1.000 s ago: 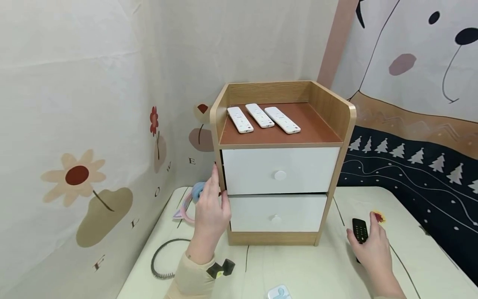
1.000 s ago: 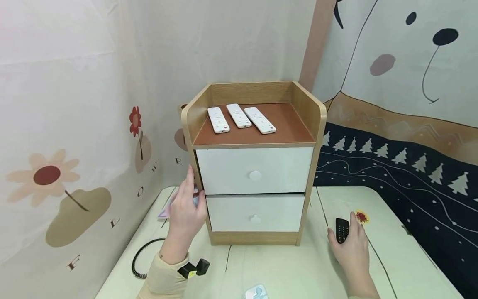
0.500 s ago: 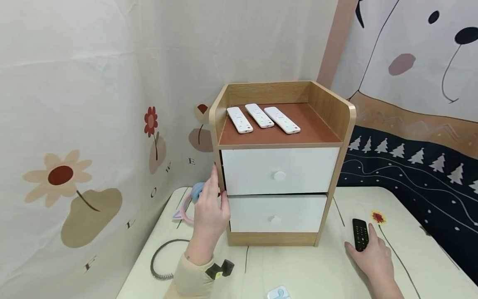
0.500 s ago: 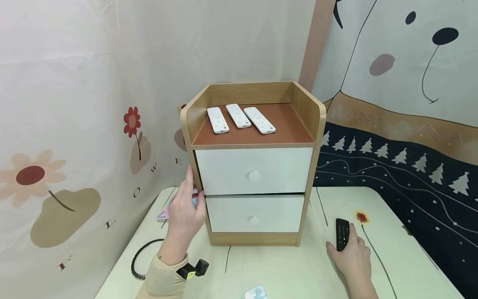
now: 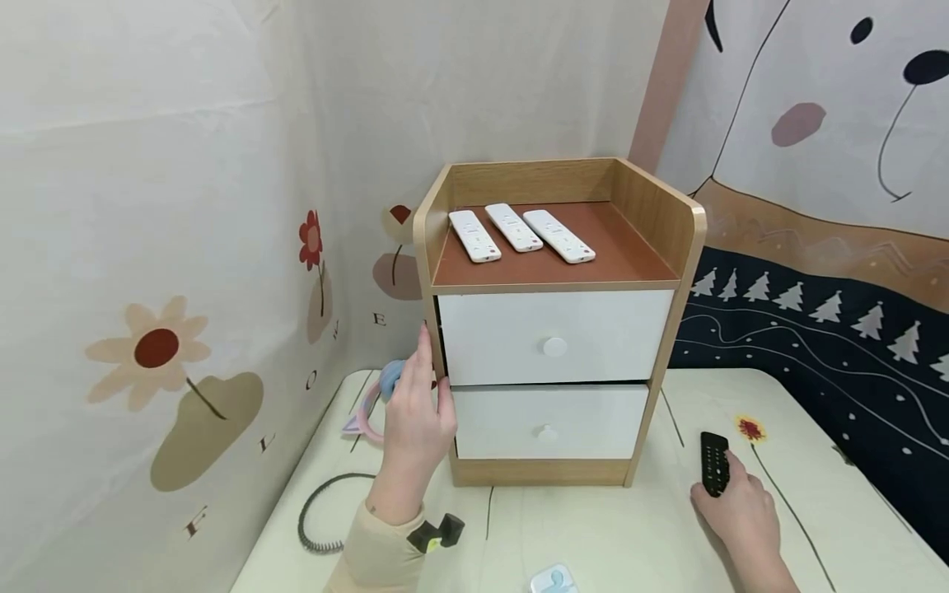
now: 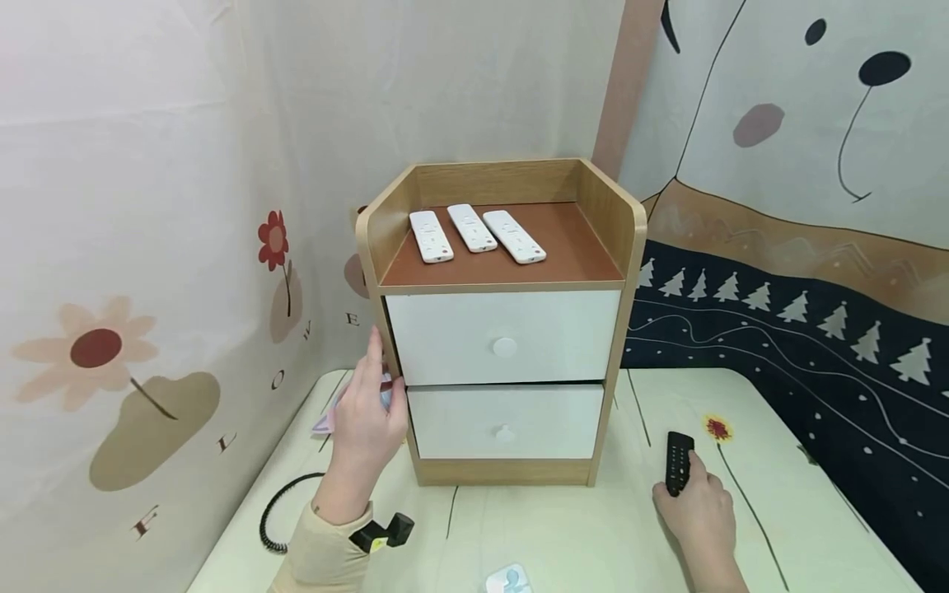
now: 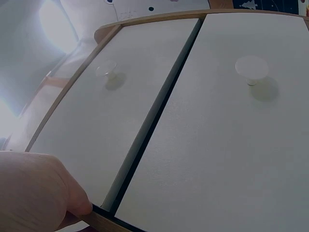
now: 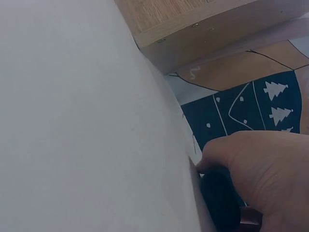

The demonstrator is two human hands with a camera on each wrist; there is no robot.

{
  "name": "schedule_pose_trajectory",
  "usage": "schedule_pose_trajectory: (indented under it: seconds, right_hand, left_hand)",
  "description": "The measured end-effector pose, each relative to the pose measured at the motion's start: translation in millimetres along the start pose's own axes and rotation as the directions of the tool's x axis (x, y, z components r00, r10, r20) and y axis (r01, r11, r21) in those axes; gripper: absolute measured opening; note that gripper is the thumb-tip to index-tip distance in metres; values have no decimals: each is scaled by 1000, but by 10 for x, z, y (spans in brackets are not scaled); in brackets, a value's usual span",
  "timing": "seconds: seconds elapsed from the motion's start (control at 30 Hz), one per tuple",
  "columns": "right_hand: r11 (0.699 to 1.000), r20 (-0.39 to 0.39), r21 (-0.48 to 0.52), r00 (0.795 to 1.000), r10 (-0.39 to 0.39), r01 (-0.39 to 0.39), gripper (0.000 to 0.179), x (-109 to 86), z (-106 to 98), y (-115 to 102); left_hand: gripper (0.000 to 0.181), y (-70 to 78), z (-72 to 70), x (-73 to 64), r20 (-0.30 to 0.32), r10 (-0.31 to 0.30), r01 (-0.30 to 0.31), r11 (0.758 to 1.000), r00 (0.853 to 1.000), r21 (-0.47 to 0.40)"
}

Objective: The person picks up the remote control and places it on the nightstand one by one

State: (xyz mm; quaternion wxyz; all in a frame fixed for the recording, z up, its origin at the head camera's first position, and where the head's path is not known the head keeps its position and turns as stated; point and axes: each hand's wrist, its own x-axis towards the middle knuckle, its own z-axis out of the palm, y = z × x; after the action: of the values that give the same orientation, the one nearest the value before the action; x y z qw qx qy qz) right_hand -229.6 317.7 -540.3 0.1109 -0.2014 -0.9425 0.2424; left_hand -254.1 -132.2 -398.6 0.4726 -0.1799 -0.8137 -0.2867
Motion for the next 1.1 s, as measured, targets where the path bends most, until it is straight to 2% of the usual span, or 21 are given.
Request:
schedule_pose_trajectory:
  seconds: [0.2, 0.37, 0.6, 0.73, 0.9, 1.1]
  right_hand:
    - [998, -51, 40, 998, 43, -41, 84, -2, -17, 22]
    - [994, -30, 48, 995, 95, -93, 80, 2, -60, 19]
    - [994, -36, 24, 994, 103, -102, 71, 0, -70, 5]
    - [992, -40, 48, 992, 120, -118, 71, -1, -79, -32]
    - [992, -79, 89, 992, 100, -93, 67, -21, -139, -134]
    - [992, -130, 123, 991, 34, -18, 63, -44, -298, -307]
  left_hand:
    - [81, -1, -5, -7, 4, -8, 8, 1000, 1000, 1]
    - [80, 6, -8, -5, 7, -7, 7, 1000, 1000, 0]
    - [80, 5, 0, 5, -2, 3, -3, 1000, 1000, 3]
    - [80, 5, 0, 10, -1, 6, -6, 1000, 1000, 3]
    - [80, 6, -10, 11, 1, 0, 0, 1000, 1000, -2]
    - [81, 7, -4, -1, -2, -1, 1, 1000, 1000, 0]
